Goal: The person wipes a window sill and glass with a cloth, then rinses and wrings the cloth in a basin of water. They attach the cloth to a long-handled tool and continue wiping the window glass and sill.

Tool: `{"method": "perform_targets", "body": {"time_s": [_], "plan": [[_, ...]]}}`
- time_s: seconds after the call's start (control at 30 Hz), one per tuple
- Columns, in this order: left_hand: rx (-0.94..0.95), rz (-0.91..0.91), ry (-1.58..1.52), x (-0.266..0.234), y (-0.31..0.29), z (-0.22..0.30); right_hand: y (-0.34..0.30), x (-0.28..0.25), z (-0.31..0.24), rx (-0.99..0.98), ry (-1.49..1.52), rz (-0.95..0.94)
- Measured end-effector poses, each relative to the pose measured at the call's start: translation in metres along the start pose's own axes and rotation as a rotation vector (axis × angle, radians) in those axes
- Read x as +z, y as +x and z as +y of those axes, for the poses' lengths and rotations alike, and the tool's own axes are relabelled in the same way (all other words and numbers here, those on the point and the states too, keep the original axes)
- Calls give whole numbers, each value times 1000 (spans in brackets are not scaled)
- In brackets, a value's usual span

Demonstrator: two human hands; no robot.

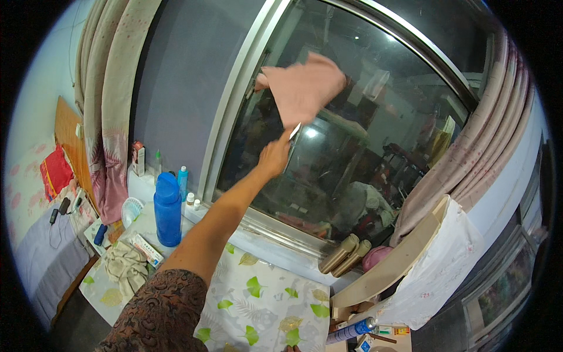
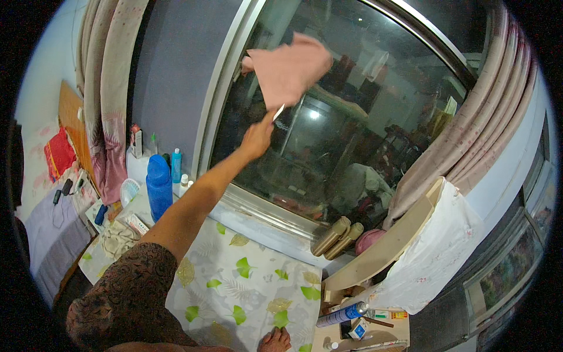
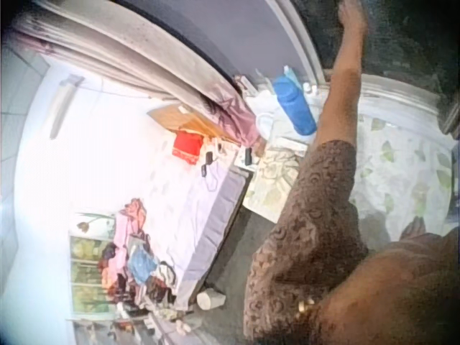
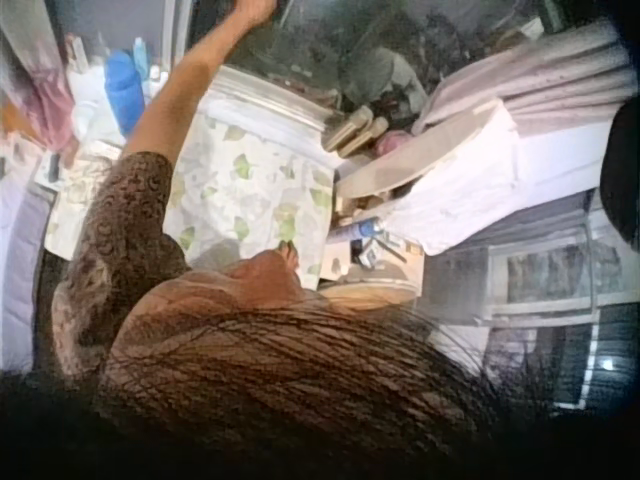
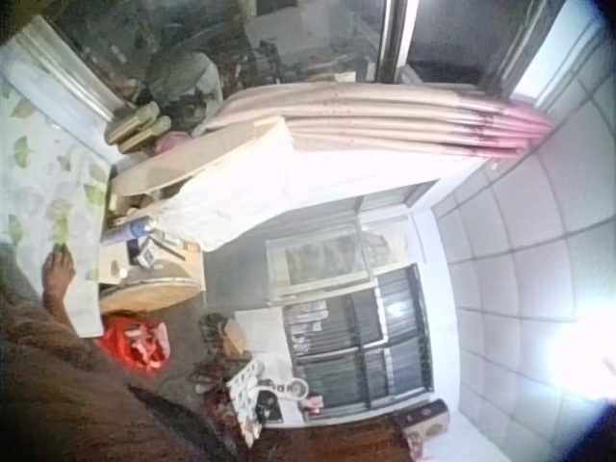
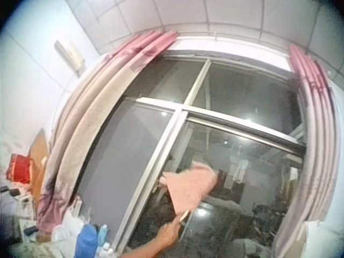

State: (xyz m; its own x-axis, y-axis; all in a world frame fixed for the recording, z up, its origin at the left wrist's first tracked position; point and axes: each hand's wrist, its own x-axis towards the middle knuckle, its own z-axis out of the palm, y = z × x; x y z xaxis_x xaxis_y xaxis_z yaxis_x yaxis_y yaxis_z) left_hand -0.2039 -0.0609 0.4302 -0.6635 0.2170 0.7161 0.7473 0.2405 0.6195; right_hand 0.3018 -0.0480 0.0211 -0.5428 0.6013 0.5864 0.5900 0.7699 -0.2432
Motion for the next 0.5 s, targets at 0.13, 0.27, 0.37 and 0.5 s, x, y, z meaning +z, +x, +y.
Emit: {"method": "perform_targets", "body": {"time_s": [0.13,0.27,0.37,0.5], "plan": [[27,-88,67,16,-65,-78,1,6,0,17,-18,55],[53,41,67,-13,-53,-93,10,-24,-2,33,-10,-160],[111,316,36,-32,17,-88,16,-35,-14,40,8,-274],[-16,379,-63,-48,104,9,23,-51,-24,66,-14,-314]]}}
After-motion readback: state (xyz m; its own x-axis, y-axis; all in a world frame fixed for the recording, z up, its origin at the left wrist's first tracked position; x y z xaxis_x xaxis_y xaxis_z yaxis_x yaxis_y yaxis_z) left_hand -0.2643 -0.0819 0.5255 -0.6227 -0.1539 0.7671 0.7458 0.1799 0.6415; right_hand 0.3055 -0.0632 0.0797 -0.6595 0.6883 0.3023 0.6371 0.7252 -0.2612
